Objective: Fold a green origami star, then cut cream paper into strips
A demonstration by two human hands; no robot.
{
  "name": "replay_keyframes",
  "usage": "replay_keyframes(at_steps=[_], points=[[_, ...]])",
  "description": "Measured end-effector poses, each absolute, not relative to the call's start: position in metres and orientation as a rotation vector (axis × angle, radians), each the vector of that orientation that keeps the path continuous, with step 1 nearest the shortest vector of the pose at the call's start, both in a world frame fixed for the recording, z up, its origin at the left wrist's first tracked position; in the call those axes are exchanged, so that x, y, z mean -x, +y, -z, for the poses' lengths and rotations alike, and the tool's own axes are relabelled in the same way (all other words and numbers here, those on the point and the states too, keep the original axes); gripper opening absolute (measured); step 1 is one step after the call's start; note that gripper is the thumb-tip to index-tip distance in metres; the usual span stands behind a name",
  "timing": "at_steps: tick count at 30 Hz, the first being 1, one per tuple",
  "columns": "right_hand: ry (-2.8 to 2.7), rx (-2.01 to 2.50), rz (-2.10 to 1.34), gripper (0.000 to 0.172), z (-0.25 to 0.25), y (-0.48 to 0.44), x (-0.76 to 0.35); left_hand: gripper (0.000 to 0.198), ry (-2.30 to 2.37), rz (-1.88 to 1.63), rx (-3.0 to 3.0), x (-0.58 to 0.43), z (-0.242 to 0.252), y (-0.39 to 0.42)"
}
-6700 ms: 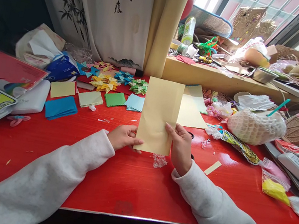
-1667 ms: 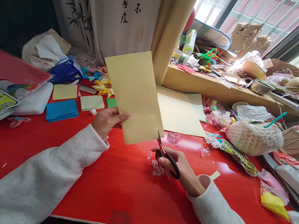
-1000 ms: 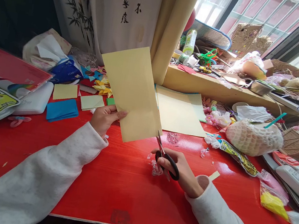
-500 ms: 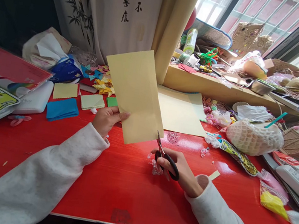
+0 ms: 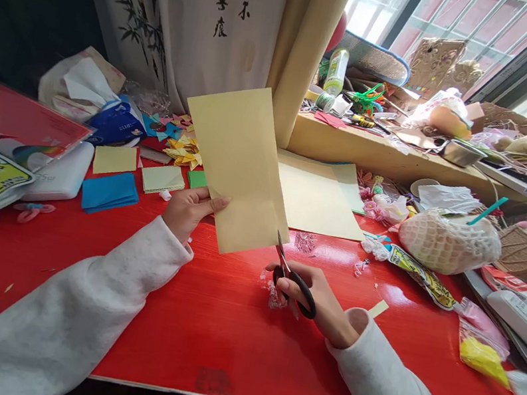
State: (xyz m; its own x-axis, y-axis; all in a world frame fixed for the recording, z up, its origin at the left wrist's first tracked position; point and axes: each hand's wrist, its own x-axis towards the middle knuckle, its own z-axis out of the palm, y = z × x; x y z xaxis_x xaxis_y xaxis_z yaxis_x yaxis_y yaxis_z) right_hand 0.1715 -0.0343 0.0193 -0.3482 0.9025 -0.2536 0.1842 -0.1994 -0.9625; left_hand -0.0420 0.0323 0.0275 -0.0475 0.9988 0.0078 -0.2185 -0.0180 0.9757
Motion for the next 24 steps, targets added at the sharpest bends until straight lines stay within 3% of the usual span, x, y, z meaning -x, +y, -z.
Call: replay_keyframes(at_steps=[24], points=[[-1.487,1.254,-1.588,0.033,-0.0163,-0.0343,-0.1710,0.035,1.065,-1.351,-1.001,0.0425,-0.0263,0.0338]])
